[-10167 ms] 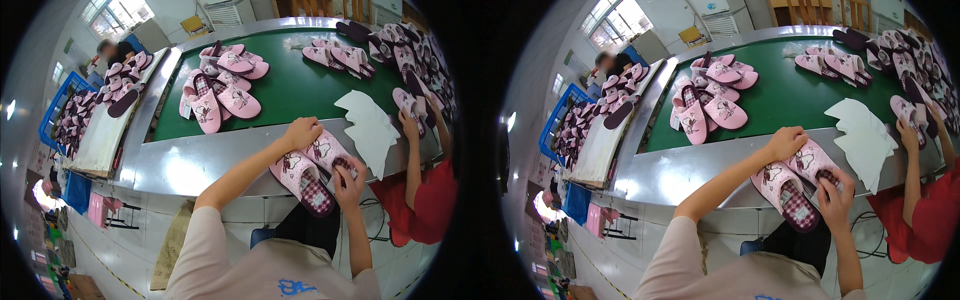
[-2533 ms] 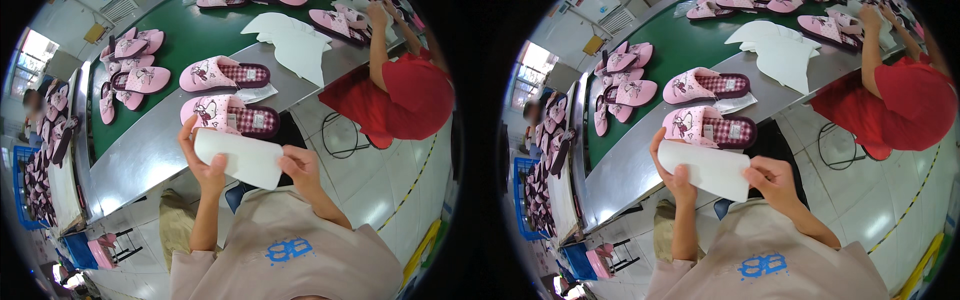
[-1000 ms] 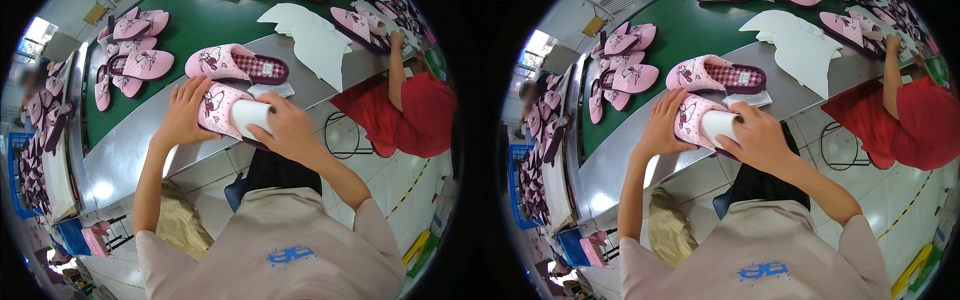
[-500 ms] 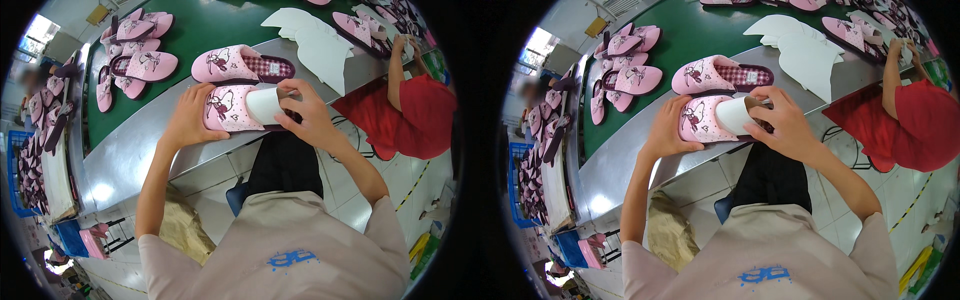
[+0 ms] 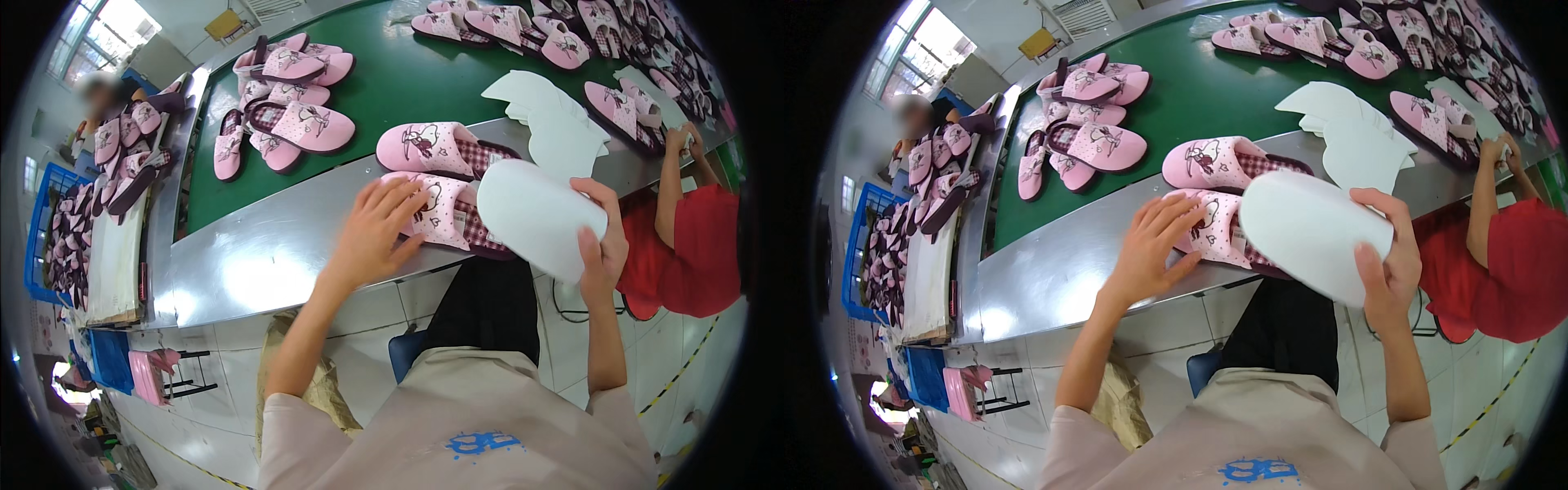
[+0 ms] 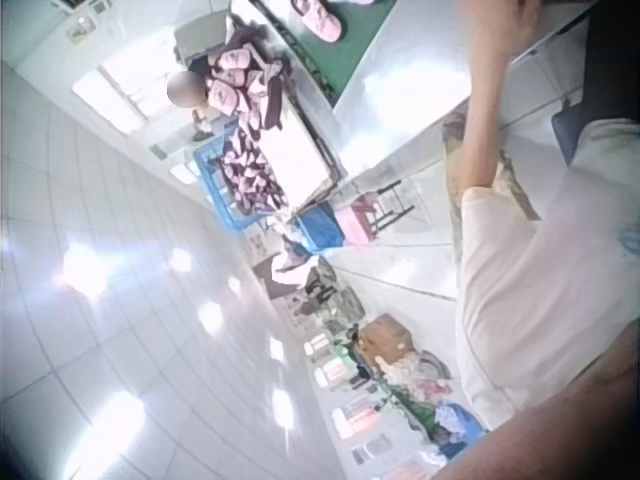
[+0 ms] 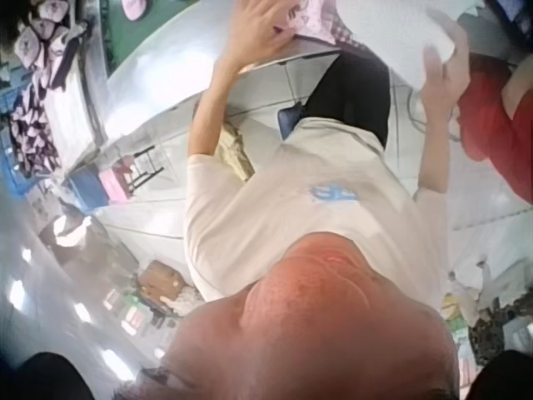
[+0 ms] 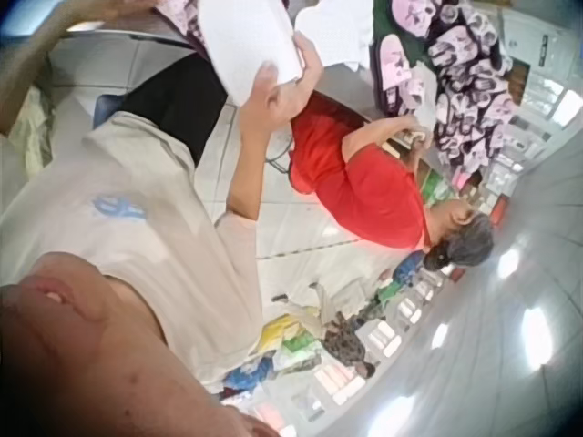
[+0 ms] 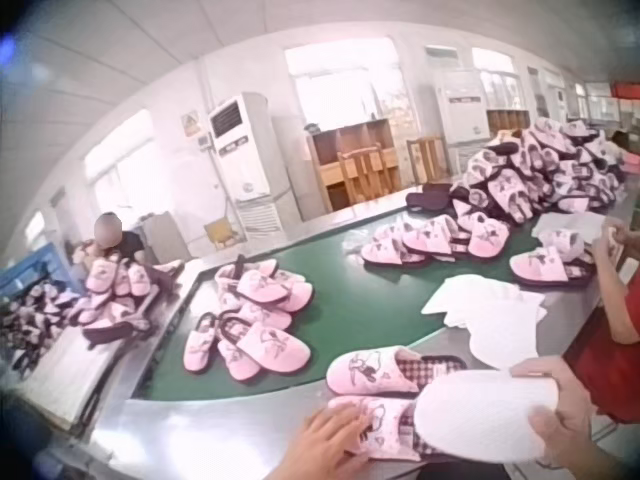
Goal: The person inserts white paper inserts into pink cartoon-themed slippers on a factory table. The person repeatedly picks up slippers, places paper inside, and sets them aside, while a coworker performs similar actions nearby.
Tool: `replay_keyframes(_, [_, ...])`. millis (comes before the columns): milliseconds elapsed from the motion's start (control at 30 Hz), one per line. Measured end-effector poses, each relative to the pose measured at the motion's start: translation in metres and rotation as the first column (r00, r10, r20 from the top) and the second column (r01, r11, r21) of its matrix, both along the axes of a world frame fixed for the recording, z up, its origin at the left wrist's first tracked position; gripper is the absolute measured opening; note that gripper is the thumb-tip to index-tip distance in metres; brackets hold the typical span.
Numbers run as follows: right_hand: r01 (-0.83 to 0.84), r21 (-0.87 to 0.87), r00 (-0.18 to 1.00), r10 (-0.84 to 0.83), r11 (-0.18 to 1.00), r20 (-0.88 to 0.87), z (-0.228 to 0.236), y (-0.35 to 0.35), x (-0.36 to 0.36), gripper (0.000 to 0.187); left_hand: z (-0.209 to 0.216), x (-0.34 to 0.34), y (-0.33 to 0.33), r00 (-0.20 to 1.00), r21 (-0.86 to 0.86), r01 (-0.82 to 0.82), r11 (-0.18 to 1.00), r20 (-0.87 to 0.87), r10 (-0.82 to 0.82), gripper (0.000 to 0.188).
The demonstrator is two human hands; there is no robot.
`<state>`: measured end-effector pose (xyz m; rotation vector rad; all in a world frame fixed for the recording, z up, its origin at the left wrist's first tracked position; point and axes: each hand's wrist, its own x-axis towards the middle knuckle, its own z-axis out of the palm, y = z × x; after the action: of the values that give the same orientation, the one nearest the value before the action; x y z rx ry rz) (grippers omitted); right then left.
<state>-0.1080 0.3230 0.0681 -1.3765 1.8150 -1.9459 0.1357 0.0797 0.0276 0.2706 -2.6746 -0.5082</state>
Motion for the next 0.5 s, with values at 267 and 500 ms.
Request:
replay_keyframes(267, [0.071,-0.018,0.826,-0.069,0.997,-0.559,-0.021,-0.017,0.047,0.058,0.019,-0.013,0.113,0.704,0.851,0.355,0.387,-0.516,0.489,0.042])
replay_keyframes(500, [-0.278,-0.177,0.905,0.319,0.944,0.283,-0.027,-0.010,0.085,0.051,0.003,-0.007,0.110,0.859,0.929,0.206,0.308,-0.322,0.398,0.053])
